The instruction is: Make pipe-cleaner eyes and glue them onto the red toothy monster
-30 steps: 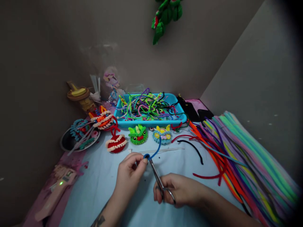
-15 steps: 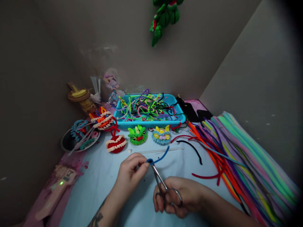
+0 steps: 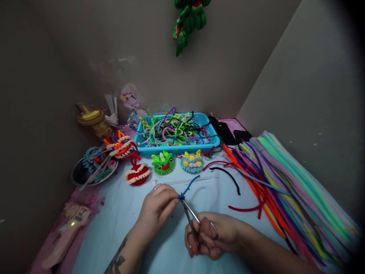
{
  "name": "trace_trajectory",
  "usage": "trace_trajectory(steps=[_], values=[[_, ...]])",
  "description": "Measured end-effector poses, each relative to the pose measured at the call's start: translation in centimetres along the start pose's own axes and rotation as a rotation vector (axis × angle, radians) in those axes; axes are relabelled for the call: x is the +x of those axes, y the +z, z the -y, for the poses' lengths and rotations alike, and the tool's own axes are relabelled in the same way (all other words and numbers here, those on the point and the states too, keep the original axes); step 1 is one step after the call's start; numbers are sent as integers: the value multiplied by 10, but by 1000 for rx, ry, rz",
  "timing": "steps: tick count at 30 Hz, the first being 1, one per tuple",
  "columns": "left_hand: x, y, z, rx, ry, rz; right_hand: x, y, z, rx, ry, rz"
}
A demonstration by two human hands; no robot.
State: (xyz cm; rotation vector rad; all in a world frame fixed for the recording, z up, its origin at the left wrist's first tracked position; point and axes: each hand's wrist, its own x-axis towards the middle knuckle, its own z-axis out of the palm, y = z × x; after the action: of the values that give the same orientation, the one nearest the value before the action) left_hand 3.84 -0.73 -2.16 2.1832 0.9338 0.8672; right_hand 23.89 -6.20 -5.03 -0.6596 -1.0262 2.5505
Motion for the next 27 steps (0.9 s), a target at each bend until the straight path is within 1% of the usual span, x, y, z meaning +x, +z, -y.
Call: trace_trajectory(steps=[3,5,11,18,23,27], values=[[1,0,-1,-22,-41,-27,2,0,-2,160,-66,-60],[2,1,-1,-36,-73,-46,3,1,-2,201,-86,-63],[2,3,-2,-60,-131,-82,6,3,-1,218,-128,-104],[4,4,-8,-124,-200,-134,7,4,-3,214,-162,-116],[4,5,-8,-185,-257,-155,8,8,1,192,-127,-155],[3,5,-6,-208,-271,-155,8,11,4,141,-59,-242]])
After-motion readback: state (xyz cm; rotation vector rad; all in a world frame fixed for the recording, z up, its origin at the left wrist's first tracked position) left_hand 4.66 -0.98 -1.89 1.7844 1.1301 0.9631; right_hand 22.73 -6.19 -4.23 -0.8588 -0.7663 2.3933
